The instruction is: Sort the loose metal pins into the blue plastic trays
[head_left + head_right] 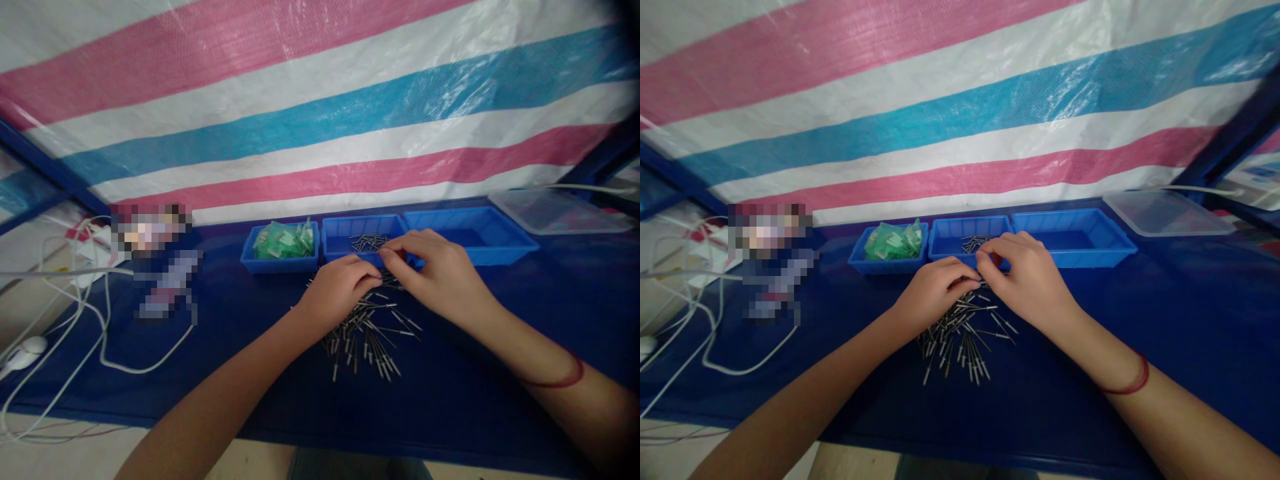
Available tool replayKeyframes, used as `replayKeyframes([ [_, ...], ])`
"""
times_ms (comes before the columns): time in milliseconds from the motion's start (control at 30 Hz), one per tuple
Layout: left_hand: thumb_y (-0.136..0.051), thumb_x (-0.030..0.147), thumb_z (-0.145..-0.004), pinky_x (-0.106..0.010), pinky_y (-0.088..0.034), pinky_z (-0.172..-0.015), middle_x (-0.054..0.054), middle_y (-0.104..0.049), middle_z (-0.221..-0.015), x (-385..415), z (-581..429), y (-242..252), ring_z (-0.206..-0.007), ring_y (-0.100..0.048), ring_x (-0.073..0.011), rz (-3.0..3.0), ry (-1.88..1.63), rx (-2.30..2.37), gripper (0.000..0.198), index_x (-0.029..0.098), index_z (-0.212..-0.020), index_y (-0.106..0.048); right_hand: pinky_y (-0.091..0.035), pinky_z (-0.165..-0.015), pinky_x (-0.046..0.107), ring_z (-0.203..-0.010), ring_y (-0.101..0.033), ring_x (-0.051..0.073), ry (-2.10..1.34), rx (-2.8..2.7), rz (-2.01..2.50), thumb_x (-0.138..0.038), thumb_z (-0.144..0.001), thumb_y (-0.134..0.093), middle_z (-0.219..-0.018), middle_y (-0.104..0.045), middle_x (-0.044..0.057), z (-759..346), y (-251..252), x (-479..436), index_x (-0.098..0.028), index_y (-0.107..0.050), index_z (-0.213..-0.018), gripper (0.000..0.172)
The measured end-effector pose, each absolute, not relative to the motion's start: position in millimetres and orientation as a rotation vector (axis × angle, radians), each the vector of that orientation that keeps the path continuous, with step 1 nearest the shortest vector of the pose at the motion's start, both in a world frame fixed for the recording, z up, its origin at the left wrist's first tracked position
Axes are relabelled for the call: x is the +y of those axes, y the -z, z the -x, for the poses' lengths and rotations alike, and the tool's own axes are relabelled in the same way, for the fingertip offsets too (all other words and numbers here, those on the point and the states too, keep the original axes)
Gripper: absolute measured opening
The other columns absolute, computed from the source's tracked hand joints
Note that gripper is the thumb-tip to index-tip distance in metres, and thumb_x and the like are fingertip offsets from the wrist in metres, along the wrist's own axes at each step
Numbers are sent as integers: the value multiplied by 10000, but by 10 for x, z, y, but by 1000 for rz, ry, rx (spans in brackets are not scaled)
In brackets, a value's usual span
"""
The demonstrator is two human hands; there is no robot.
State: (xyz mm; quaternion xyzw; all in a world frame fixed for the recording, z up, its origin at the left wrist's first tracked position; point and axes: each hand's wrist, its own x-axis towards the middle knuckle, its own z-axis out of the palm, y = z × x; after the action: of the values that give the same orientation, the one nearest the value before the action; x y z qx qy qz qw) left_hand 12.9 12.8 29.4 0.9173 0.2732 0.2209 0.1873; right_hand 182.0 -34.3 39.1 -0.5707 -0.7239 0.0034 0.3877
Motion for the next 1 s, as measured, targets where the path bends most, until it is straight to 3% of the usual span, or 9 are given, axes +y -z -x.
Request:
replayKeyframes([
  [200,-555,226,-888,-295,-489,-827,-42,-709,-929,69,-2,-316,-851,-640,-154,-2304,-759,870,161,173,-932,-700,-431,-701,340,-715,-585,179,-143,-1945,1397,-339,-888,-520,-761,-675,32,-1789,-381,-363,-201,-652,-770,225],
  [367,-592,219,-857,-307,-507,-853,-64,-712,-1004,69,35,-289,-905,-655,-155,-1898,-905,886,188,160,-1018,-670,-431,-581,277,-649,-579,140,-393,-1883,1355,-345,-879,-537,-806,-688,25,-1767,-362,-382,-200,-659,-833,195],
  [533,-628,208,-819,-302,-524,-821,-77,-706,-988,32,-30,-257,-864,-656,-144,-1634,-968,865,175,136,-975,-663,-464,-586,270,-671,-598,148,-616,-1702,1300,-391,-863,-562,-789,-685,29,-1768,-333,-366,-196,-647,-828,216],
  [833,-631,218,-816,-299,-507,-837,-85,-702,-968,-21,-89,-211,-874,-656,-150,-1512,-928,780,184,114,-968,-646,-472,-577,267,-687,-605,153,-602,-1613,1254,-394,-842,-598,-768,-675,23,-1703,-322,-392,-204,-648,-824,198],
  [1000,-570,246,-866,-285,-489,-820,-59,-698,-987,-23,-61,-230,-892,-636,-157,-1750,-855,834,197,143,-1014,-648,-476,-585,283,-710,-619,167,-552,-1641,1268,-384,-843,-599,-810,-687,40,-1701,-312,-404,-198,-666,-855,197],
])
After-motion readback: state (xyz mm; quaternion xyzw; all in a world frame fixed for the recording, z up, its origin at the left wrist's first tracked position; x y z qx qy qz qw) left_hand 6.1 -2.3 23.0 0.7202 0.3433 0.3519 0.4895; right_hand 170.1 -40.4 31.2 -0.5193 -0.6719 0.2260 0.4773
